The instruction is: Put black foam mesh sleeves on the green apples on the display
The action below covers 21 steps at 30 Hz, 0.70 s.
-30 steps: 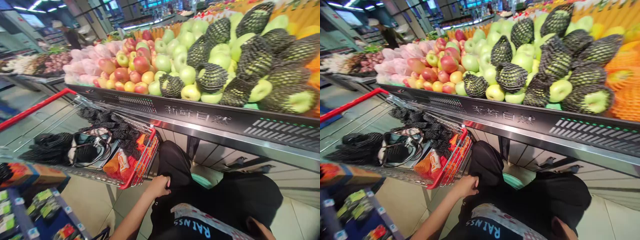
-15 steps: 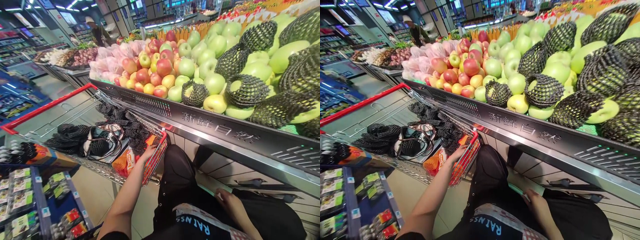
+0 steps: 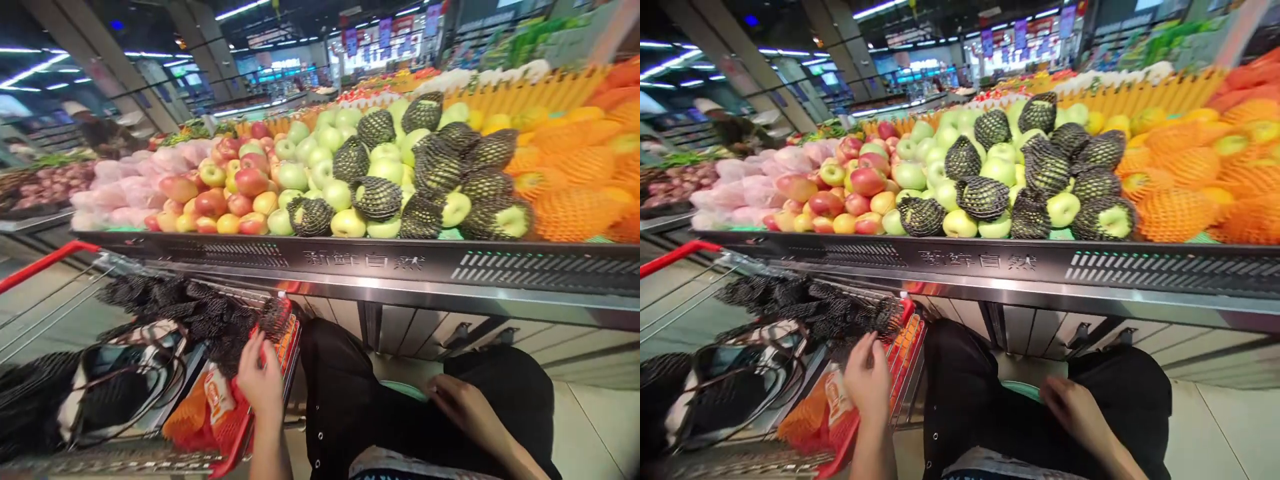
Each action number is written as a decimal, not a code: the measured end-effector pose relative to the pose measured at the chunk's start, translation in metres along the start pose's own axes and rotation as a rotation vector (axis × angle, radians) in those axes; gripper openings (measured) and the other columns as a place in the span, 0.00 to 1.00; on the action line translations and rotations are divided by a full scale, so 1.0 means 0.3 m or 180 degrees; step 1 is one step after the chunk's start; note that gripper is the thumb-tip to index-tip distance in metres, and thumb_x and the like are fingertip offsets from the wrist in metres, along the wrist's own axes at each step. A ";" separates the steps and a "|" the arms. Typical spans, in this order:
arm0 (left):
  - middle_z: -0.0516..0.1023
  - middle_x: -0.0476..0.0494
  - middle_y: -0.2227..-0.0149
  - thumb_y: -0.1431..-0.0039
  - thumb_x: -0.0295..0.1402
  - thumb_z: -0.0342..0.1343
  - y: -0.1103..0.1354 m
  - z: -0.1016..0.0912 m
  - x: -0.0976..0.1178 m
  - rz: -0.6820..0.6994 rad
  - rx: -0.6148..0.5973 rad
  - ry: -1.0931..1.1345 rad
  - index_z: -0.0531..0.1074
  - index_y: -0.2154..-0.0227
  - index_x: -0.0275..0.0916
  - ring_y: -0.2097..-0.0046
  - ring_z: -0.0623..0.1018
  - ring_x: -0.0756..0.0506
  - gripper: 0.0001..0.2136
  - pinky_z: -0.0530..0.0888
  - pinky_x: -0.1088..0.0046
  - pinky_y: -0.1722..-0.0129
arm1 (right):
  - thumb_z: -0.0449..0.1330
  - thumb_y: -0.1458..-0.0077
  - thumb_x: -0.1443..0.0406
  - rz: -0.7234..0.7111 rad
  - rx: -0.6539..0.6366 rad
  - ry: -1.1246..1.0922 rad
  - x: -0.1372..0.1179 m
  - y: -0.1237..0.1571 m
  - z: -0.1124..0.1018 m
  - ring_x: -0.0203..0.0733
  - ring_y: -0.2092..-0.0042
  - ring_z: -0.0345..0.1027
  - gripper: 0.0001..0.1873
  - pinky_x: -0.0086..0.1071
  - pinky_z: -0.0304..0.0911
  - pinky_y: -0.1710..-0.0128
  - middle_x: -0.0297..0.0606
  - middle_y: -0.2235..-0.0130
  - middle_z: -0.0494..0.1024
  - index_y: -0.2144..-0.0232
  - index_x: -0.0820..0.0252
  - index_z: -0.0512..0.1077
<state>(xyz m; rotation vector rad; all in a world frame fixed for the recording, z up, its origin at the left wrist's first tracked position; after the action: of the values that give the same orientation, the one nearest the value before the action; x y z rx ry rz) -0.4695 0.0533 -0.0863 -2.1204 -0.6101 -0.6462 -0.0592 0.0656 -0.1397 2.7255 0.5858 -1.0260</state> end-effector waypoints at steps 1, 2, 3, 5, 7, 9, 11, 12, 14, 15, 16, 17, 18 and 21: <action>0.79 0.36 0.52 0.37 0.37 0.51 0.055 0.019 0.055 0.0192 -0.0205 0.0279 0.77 0.55 0.36 0.49 0.78 0.40 0.15 0.72 0.59 0.44 | 0.54 0.39 0.57 0.0068 -0.0017 -0.0112 -0.030 -0.001 -0.028 0.45 0.68 0.75 0.13 0.35 0.68 0.66 0.39 0.69 0.80 0.67 0.52 0.77; 0.80 0.37 0.53 0.37 0.36 0.52 0.112 0.043 0.113 0.0383 -0.0531 0.0549 0.77 0.56 0.37 0.50 0.79 0.41 0.13 0.73 0.60 0.46 | 0.55 0.39 0.56 0.0143 0.0040 -0.0237 -0.061 -0.005 -0.054 0.47 0.64 0.75 0.13 0.37 0.69 0.63 0.41 0.66 0.81 0.64 0.53 0.78; 0.81 0.39 0.54 0.37 0.34 0.53 0.169 0.069 0.171 0.0567 -0.0917 0.0791 0.78 0.57 0.39 0.51 0.79 0.42 0.11 0.75 0.62 0.47 | 0.56 0.40 0.55 0.0186 0.0110 -0.0436 -0.091 -0.010 -0.072 0.50 0.59 0.75 0.13 0.40 0.69 0.57 0.43 0.62 0.82 0.61 0.53 0.78; 0.82 0.42 0.56 0.38 0.32 0.55 0.276 0.118 0.276 0.0947 -0.1672 0.1210 0.78 0.59 0.41 0.54 0.81 0.44 0.09 0.77 0.65 0.51 | 0.60 0.43 0.54 0.0316 0.0339 -0.1020 -0.141 -0.019 -0.082 0.52 0.47 0.71 0.19 0.44 0.65 0.46 0.44 0.49 0.79 0.51 0.52 0.74; 0.82 0.44 0.58 0.41 0.30 0.59 0.359 0.154 0.355 0.1285 -0.2164 0.1555 0.78 0.61 0.42 0.57 0.82 0.46 0.06 0.78 0.69 0.55 | 0.62 0.45 0.53 0.0447 0.0589 -0.1766 -0.171 -0.023 -0.054 0.52 0.39 0.63 0.30 0.47 0.58 0.39 0.44 0.39 0.71 0.41 0.50 0.65; 0.82 0.46 0.60 0.45 0.28 0.62 0.411 0.177 0.404 0.1479 -0.2435 0.1788 0.77 0.63 0.42 0.60 0.82 0.46 0.07 0.79 0.72 0.58 | 0.64 0.48 0.52 0.0611 0.0728 -0.2469 -0.181 -0.025 -0.004 0.53 0.38 0.62 0.34 0.49 0.56 0.38 0.44 0.38 0.70 0.40 0.51 0.63; 0.82 0.48 0.63 0.48 0.25 0.64 0.436 0.190 0.430 0.1504 -0.2598 0.1872 0.76 0.65 0.42 0.62 0.81 0.48 0.08 0.78 0.74 0.61 | 0.63 0.48 0.52 0.0909 0.0758 -0.2922 -0.177 -0.030 0.041 0.54 0.43 0.68 0.29 0.50 0.58 0.40 0.44 0.45 0.77 0.46 0.53 0.69; 0.81 0.49 0.64 0.48 0.23 0.63 0.439 0.193 0.437 0.1467 -0.2656 0.1872 0.75 0.66 0.42 0.63 0.81 0.48 0.08 0.77 0.75 0.62 | 0.64 0.49 0.52 0.1044 0.0761 -0.3041 -0.173 -0.034 0.054 0.55 0.46 0.70 0.26 0.50 0.60 0.41 0.44 0.49 0.79 0.50 0.54 0.72; 0.79 0.50 0.68 0.48 0.20 0.60 0.433 0.194 0.442 0.1343 -0.2685 0.1847 0.73 0.70 0.41 0.66 0.78 0.49 0.08 0.75 0.77 0.64 | 0.67 0.53 0.56 0.1148 0.0791 -0.3082 -0.160 -0.046 0.059 0.55 0.52 0.74 0.21 0.49 0.65 0.46 0.42 0.57 0.82 0.56 0.56 0.75; 0.77 0.50 0.69 0.48 0.19 0.58 0.426 0.193 0.440 0.1249 -0.2666 0.1823 0.71 0.72 0.40 0.67 0.77 0.50 0.08 0.74 0.78 0.65 | 0.68 0.56 0.60 0.1098 0.0825 -0.3018 -0.151 -0.053 0.052 0.54 0.54 0.75 0.19 0.47 0.67 0.49 0.41 0.60 0.82 0.59 0.57 0.76; 0.75 0.51 0.71 0.48 0.18 0.56 0.420 0.193 0.435 0.1138 -0.2645 0.1796 0.70 0.73 0.40 0.68 0.76 0.50 0.09 0.73 0.78 0.67 | 0.68 0.59 0.64 0.1003 0.0889 -0.2897 -0.141 -0.060 0.044 0.53 0.57 0.75 0.17 0.46 0.68 0.52 0.40 0.63 0.82 0.61 0.57 0.76; 0.74 0.51 0.72 0.48 0.18 0.54 0.416 0.193 0.427 0.1021 -0.2630 0.1765 0.69 0.73 0.40 0.69 0.75 0.50 0.09 0.72 0.79 0.68 | 0.66 0.60 0.68 0.0889 0.1002 -0.2718 -0.130 -0.065 0.035 0.52 0.59 0.75 0.16 0.44 0.69 0.54 0.39 0.65 0.82 0.64 0.58 0.77; 0.73 0.51 0.72 0.49 0.18 0.52 0.414 0.194 0.416 0.0916 -0.2611 0.1732 0.68 0.73 0.40 0.70 0.74 0.50 0.09 0.72 0.79 0.68 | 0.63 0.62 0.71 0.0778 0.1167 -0.2487 -0.118 -0.069 0.028 0.51 0.60 0.75 0.15 0.42 0.69 0.57 0.39 0.66 0.81 0.66 0.58 0.77; 0.69 0.52 0.72 0.53 0.17 0.49 0.430 0.203 0.381 0.0772 -0.2574 0.1649 0.68 0.70 0.40 0.70 0.72 0.50 0.12 0.70 0.79 0.70 | 0.54 0.63 0.76 0.0468 0.1814 -0.1592 -0.095 -0.063 0.024 0.50 0.57 0.73 0.24 0.42 0.69 0.56 0.39 0.62 0.79 0.63 0.55 0.77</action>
<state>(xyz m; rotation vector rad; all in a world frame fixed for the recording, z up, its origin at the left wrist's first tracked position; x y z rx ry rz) -0.2899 0.0547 -0.1197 -2.5188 0.2508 -1.4038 -0.0908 0.0721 -0.1266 2.6938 -0.0002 -1.9860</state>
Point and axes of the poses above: each hand's wrist, its own y-axis away from the middle knuckle, its own z-axis out of the palm, x = y × z, the point moved 2 cm from there along -y, towards the middle knuckle
